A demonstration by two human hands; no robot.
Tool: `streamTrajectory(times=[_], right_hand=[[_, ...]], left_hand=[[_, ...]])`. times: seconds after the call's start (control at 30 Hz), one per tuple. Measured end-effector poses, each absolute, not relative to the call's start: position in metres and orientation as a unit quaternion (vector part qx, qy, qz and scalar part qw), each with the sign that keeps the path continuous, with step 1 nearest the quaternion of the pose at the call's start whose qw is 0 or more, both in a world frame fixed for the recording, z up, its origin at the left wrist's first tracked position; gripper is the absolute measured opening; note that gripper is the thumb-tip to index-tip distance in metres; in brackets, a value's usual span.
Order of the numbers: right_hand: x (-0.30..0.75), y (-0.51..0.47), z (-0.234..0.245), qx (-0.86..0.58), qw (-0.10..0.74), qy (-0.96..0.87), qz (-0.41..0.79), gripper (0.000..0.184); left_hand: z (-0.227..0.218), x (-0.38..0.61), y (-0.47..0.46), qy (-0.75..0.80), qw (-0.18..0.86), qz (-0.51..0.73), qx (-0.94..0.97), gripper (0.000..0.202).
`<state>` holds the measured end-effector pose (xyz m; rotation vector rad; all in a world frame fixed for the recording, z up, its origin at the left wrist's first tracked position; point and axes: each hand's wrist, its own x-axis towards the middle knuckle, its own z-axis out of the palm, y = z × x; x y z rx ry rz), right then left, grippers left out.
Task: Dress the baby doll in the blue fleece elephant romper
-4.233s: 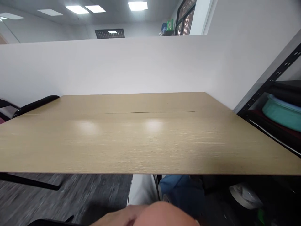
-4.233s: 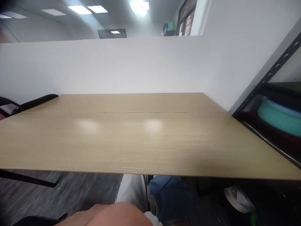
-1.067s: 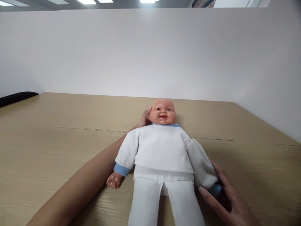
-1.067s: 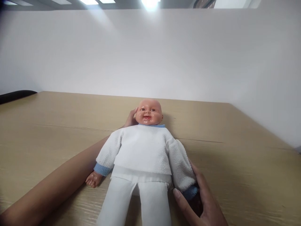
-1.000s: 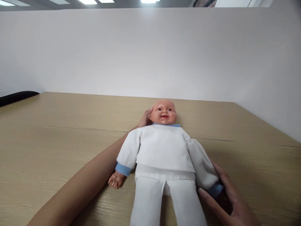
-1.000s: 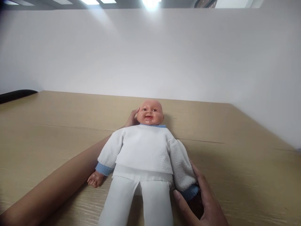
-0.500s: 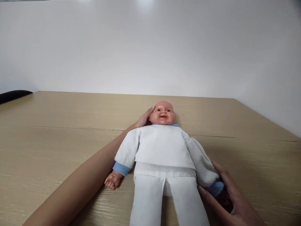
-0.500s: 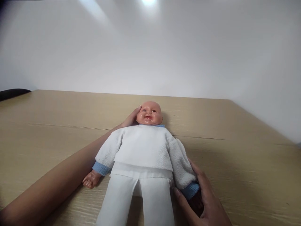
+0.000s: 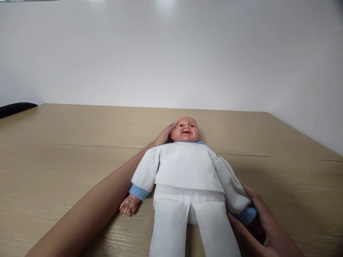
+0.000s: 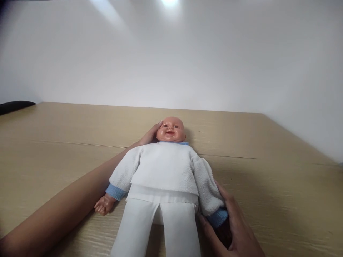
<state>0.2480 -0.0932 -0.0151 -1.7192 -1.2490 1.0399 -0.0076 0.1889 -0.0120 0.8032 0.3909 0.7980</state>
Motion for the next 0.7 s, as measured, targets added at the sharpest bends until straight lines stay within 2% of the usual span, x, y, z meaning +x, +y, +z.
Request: streamTrajectory(times=[0.7], right_hand=[[0.2504, -0.0924, -0.0151, -0.673, 0.367, -0.495, 0.41, 0.094]], left_hand=[[-0.0127, -0.0071, 0.1915, 0.207, 0.823, 0.352, 0.395, 0.068]])
